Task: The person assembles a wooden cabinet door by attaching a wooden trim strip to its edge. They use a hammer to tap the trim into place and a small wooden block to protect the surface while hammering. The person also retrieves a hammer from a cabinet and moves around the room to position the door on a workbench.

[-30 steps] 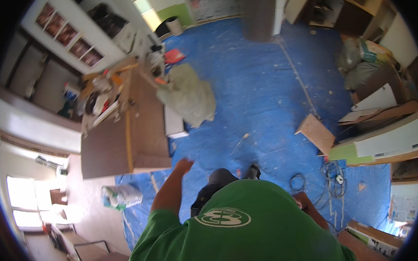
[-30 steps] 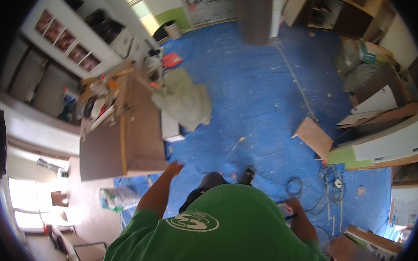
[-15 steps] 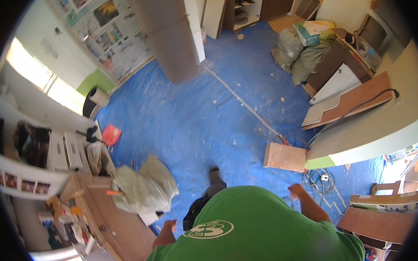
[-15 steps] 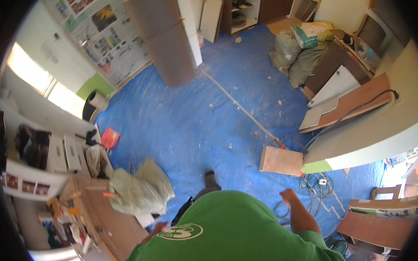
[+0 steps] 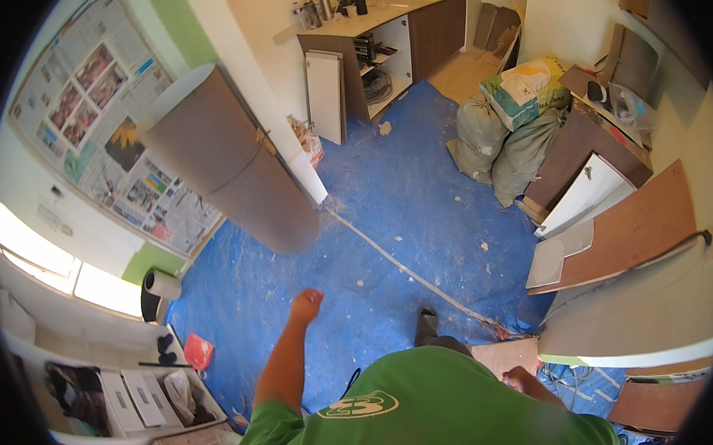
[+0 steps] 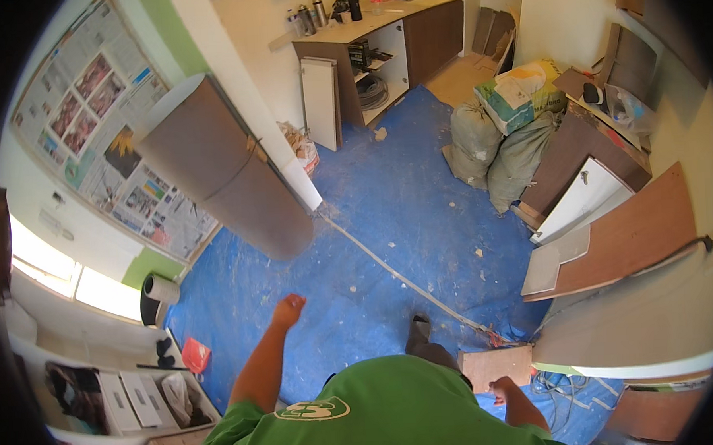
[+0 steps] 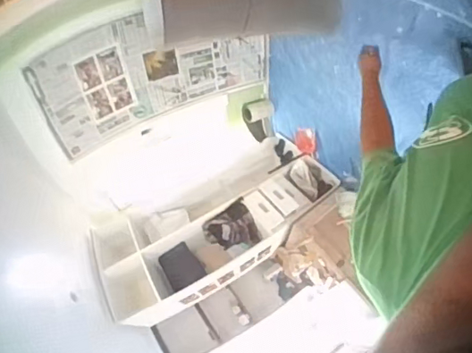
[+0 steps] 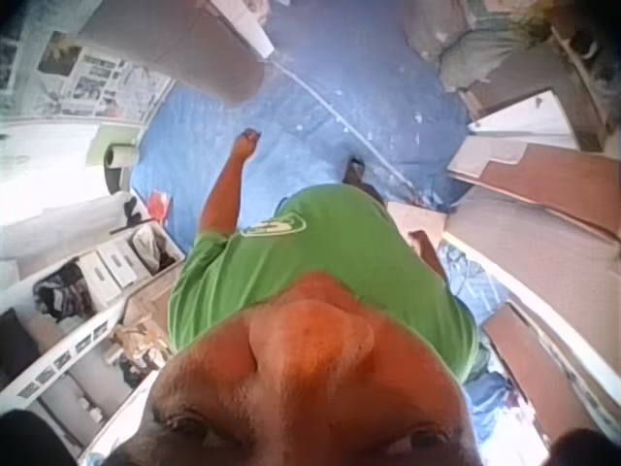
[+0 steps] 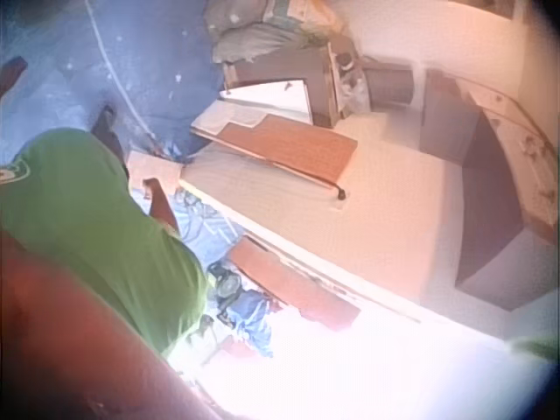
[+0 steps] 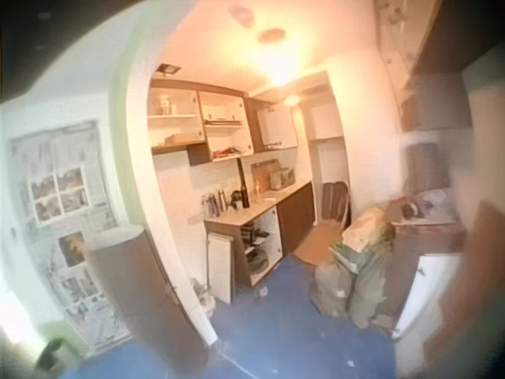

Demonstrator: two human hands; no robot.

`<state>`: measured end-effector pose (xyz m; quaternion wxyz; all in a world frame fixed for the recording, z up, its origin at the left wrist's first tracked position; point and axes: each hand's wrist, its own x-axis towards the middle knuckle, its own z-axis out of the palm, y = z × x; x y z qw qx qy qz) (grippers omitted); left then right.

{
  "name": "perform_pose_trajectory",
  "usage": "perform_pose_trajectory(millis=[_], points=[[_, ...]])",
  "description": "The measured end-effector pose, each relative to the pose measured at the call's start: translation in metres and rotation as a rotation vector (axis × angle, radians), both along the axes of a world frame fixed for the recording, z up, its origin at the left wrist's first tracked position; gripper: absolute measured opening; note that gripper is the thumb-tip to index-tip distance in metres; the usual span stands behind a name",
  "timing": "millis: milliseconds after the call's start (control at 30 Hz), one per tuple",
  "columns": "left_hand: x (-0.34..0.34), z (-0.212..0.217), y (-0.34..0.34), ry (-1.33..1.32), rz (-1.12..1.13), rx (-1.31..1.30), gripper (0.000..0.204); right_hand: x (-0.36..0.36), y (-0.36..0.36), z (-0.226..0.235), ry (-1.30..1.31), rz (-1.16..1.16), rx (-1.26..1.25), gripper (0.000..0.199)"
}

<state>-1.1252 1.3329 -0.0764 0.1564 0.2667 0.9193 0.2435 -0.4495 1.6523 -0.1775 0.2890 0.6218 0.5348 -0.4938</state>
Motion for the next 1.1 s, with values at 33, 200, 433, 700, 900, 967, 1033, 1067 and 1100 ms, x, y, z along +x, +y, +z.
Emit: perform_pose_trajectory(millis=[33,200,433,700,900,967,1033,1067,1100], points=[[-0.003,-0.014,-0.006,-0.036,-0.025,-0.160,0.049,-0.033,0.014,0.004,0.027,0.053,0.008,0.034],[-0.005,-0.065,-0.037,-0.315,-0.142,-0.633,0.059,-0.222,0.198,0.061,0.240,0.072,-0.059,0.043],[-0.074,-0.098,-0.012,-0.766,-0.066,-0.834,0.064,-0.414,0.367,0.068,0.601,-0.384,0.362,0.012],[-0.404,-0.108,0.264,0.055,-0.285,-0.434,0.047,-0.480,0.413,0.078,0.095,0.049,0.043,0.016],[-0.555,0.048,0.578,-0.179,0.063,0.204,0.041,-0.517,0.533,0.034,0.275,0.147,0.085,0.022],[-0.581,0.045,0.611,-0.217,0.084,0.237,0.045,-0.572,0.595,0.015,0.232,0.242,0.152,0.025],[-0.595,0.011,0.631,-0.189,0.062,0.191,0.047,-0.613,0.676,-0.020,0.355,0.328,0.280,0.033],[-0.597,-0.009,0.626,-0.166,0.065,0.151,0.048,-0.647,0.707,-0.020,0.354,0.274,0.269,0.038],[-0.604,-0.031,0.608,-0.102,-0.091,-0.166,0.049,-0.686,0.737,-0.018,0.364,0.226,0.252,0.044]])
